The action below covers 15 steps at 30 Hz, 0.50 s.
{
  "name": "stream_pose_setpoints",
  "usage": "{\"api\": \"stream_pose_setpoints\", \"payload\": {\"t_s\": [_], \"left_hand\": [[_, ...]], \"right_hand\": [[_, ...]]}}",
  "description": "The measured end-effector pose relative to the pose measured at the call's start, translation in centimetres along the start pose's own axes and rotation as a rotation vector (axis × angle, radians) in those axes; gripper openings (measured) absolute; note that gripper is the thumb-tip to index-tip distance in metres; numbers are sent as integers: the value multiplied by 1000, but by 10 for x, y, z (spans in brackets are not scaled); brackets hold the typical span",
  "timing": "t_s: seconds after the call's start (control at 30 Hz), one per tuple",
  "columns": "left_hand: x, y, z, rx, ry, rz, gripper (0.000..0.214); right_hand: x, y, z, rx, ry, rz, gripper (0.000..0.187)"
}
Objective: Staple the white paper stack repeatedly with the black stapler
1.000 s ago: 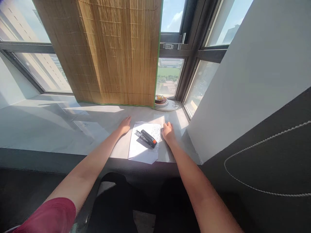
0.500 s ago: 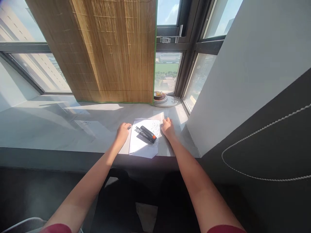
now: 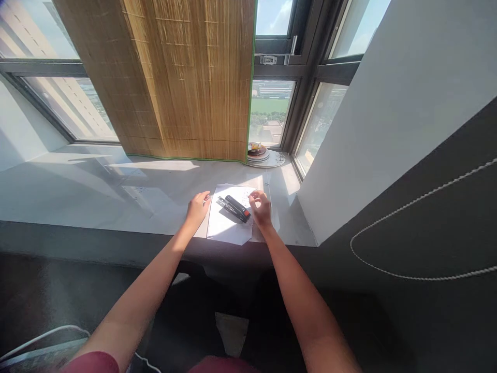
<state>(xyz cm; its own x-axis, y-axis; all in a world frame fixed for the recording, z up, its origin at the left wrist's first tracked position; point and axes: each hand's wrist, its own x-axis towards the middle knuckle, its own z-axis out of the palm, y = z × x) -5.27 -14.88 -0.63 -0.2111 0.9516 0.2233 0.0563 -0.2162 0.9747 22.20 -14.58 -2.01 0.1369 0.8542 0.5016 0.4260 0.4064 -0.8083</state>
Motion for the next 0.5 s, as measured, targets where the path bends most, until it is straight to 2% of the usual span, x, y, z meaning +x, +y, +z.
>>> {"api": "stream_pose_setpoints", "payload": {"t_s": [0.13, 0.23, 0.37, 0.5], "left_hand": [[-2, 0, -1, 31, -78, 59, 24], [-2, -2, -2, 113, -138, 103, 26], [-2, -4, -4, 120, -161, 104, 22], [-2, -5, -5, 280, -233, 233, 22]], "right_hand": [[-8, -10, 7, -41, -247, -127, 44], [-9, -8, 10, -123, -341, -117, 45], [-12, -6, 6, -133, -291, -121, 32], [-13, -7, 2, -90, -260, -127, 31]]}}
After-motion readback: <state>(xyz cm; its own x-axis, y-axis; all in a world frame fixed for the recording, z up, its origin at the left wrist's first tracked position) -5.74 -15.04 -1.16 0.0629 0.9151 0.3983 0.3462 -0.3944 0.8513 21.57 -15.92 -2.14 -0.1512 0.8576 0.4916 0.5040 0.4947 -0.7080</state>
